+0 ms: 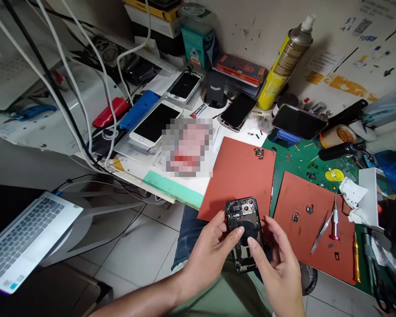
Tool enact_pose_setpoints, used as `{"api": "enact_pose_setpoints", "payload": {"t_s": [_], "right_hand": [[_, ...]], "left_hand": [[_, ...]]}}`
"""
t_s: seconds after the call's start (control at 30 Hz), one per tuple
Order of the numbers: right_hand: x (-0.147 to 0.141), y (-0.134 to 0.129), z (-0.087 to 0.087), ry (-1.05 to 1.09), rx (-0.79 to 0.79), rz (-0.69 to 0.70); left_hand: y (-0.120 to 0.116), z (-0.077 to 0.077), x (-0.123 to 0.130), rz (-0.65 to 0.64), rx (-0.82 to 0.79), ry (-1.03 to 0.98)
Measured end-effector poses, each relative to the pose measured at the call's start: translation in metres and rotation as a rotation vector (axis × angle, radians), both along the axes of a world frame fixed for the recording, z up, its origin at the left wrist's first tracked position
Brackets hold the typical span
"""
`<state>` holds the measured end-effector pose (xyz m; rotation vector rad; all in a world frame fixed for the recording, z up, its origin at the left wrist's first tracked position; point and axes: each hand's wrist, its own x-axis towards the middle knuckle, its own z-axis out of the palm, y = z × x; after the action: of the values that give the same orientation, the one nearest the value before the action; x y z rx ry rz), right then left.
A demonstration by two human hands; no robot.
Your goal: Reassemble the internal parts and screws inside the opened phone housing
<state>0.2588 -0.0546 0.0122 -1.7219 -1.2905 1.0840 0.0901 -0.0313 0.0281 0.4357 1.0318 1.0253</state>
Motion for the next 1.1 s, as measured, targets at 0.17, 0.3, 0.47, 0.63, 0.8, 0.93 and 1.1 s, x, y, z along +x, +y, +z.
{"api": "enact_pose_setpoints", "payload": {"t_s": [0.17,0.3,0.47,0.63,0.8,0.93,1.1], "right_hand": [[-0.004,0.014,0.006,0.183,-0.152,-0.009],[-0.003,0.007,0.005,0.126,-0.049,0.051],[-0.004,-0.013,0.001,-0.485,0.500,0.055],[-0.010,-0.013,0.002,-0.561,0.584,0.264],[-0.015,-0.008,0.005,-0.517,0.567,0.254],[-0.018,-0.011,0.006,-0.533,0.586,0.233],[-0.020,-0.010,0.006,-0.525,0.588,0.224]], "left_hand": [[-0.007,0.000,0.002,-0.089,0.039,0.051],[-0.011,-0.002,0.002,-0.120,0.031,0.072],[-0.011,-0.008,0.003,-0.074,0.015,0.130],[-0.009,-0.011,0.004,-0.063,0.028,0.108],[-0.006,-0.009,0.003,-0.051,-0.027,0.038],[-0.006,-0.009,0.001,-0.054,-0.025,0.004],[-0.009,-0.015,0.001,-0.051,-0.004,0.028]]}}
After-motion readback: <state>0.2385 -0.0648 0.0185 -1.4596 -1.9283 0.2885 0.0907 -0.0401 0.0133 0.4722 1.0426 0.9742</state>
